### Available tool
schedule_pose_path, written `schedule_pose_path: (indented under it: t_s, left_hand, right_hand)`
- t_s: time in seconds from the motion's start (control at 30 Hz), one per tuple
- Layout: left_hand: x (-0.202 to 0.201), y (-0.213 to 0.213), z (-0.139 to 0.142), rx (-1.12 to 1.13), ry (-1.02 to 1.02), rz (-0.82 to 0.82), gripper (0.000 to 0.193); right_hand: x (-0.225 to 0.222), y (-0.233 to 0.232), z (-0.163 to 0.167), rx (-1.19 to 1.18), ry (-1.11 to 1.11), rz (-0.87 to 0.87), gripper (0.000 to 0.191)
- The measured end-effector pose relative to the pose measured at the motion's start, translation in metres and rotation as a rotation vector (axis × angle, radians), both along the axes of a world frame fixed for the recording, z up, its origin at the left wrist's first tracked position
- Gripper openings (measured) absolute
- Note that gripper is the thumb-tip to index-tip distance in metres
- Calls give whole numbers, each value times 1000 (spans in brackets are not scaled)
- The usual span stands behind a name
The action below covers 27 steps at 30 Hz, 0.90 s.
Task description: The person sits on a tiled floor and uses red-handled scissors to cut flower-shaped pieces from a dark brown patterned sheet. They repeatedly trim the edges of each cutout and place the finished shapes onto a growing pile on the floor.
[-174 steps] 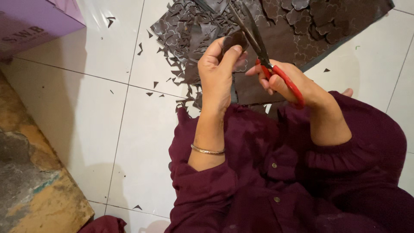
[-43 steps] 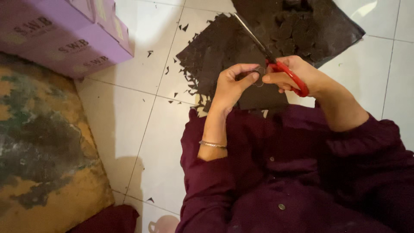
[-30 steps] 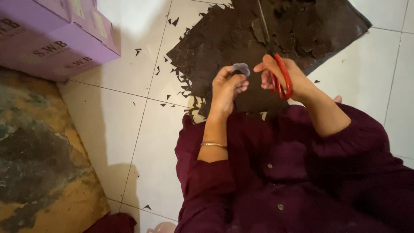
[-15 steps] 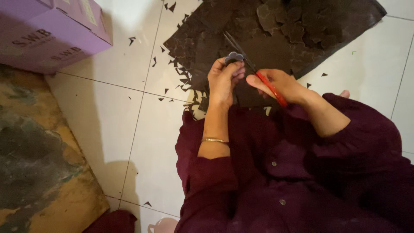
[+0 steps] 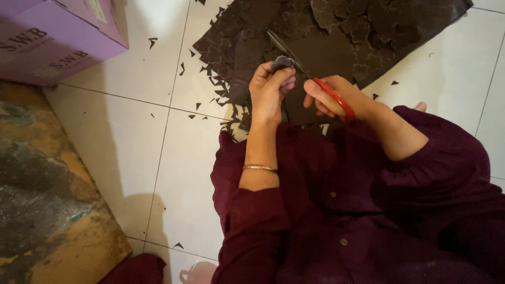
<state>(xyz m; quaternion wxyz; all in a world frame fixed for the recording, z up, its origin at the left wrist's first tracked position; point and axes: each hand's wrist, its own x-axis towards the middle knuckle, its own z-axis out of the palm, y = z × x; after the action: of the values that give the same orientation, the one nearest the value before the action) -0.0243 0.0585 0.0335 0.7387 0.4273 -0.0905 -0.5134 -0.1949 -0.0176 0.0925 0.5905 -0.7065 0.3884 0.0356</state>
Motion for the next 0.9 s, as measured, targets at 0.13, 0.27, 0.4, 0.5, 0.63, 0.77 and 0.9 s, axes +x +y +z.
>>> schedule_pose_path:
  t_s: [0.13,0.27,0.4,0.5,0.63,0.77,0.9]
  left_hand:
    - [-1,1,1,26,-10,2,16]
    - [-1,1,2,44,-8,2,15]
    - [-2,0,3,27,-5,7,15]
    - [-2,0,4,31,0,11,14]
    - [-2,0,4,15,-15,28,15]
    - [-3,0,3,24,-34,39,16]
    - [-3,0,2,37,-55,45,15]
  right_hand:
    - [0,-2,2,180,-192,23,74]
    - [0,-2,6,91,-135,84,77]
    - [1,-2,9,92,-88,90,77]
    - [2,-4,10,52,-45,80,78]
    - [2,-6,8,-8,0,99,79]
    - [2,-6,7,-16,63,104,80]
    - [1,-5,7,-15,24,107,80]
